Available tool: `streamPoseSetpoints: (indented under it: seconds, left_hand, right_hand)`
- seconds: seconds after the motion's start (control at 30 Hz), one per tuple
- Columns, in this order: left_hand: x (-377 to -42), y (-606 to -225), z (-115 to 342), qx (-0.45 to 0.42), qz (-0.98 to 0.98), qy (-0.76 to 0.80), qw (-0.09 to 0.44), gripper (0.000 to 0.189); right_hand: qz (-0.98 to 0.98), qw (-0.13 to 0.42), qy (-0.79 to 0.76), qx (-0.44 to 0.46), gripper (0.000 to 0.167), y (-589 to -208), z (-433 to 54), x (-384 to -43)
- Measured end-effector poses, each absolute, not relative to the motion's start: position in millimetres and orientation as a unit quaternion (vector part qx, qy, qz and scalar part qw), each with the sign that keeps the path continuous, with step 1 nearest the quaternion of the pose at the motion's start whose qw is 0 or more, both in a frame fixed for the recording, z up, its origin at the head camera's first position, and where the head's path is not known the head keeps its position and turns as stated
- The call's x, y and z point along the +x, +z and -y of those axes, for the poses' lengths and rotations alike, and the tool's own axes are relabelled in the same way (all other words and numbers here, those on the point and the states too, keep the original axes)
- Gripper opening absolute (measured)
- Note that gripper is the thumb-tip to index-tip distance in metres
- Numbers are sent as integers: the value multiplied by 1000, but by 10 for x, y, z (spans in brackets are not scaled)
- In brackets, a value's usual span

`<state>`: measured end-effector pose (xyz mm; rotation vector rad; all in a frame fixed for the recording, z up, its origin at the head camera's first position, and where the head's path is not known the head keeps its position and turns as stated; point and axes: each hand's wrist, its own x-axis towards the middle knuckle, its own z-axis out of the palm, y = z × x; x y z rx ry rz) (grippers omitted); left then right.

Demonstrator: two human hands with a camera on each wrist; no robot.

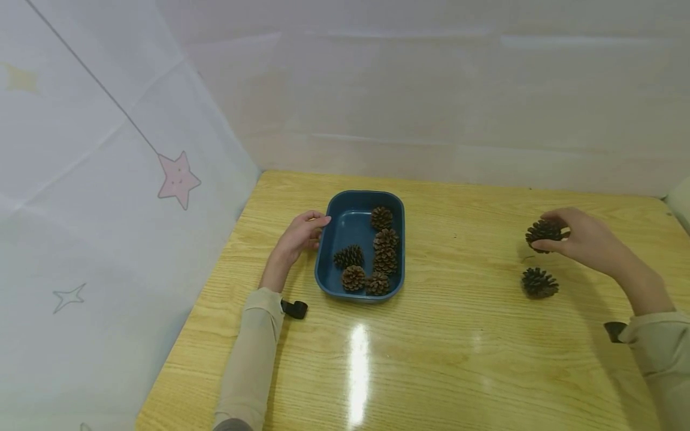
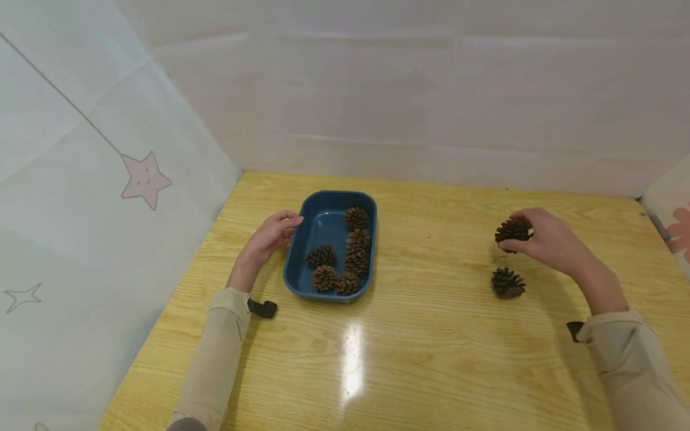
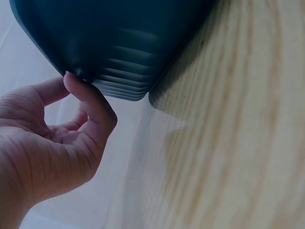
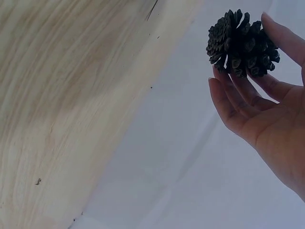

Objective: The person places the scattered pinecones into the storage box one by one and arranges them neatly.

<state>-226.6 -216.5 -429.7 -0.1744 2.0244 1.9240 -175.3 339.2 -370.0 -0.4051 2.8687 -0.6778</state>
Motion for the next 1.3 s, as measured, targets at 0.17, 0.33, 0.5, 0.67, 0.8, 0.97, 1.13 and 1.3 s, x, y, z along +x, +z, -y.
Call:
streamPoseSetpoints:
  seconds: [0.17, 0.33, 0.5, 0.67, 0.8, 0.97, 1.13, 1.3]
  left_hand:
    - [-2267, -4299, 2164, -63, -712, 679, 169, 21]
    - [-2258, -4291, 2158, -66, -712, 679, 169, 20]
    - [-2259, -4298, 2157, -65, -710, 680, 172, 20]
    - [-2264, -4304, 2158, -64, -709, 681, 169, 20]
    - [-2265, -4306, 2159, -65, -709, 682, 167, 20]
    - [-2258, -4307, 2160, -65, -710, 681, 169, 21]
    - [-2264, -4304, 2167, -63, -712, 679, 168, 22]
    - [-2264, -4301, 2163, -64, -714, 677, 168, 22]
  right_hand:
    - [-960, 82, -227, -141, 73, -3692, -3368, -1768]
    - [-958, 80, -236, -142, 71, -3675, -3321, -1784]
    - [-953, 86, -253, -142, 71, -3651, -3266, -1797]
    - [-952, 87, -254, -144, 72, -3627, -3203, -1830]
    - [-953, 85, -253, -143, 73, -3609, -3141, -1858]
    - [-950, 86, -262, -144, 73, -3582, -3068, -1883]
    - [-949, 88, -265, -150, 72, -3563, -3015, -1932]
    - [-947, 79, -264, -162, 68, -3525, -2935, -1976]
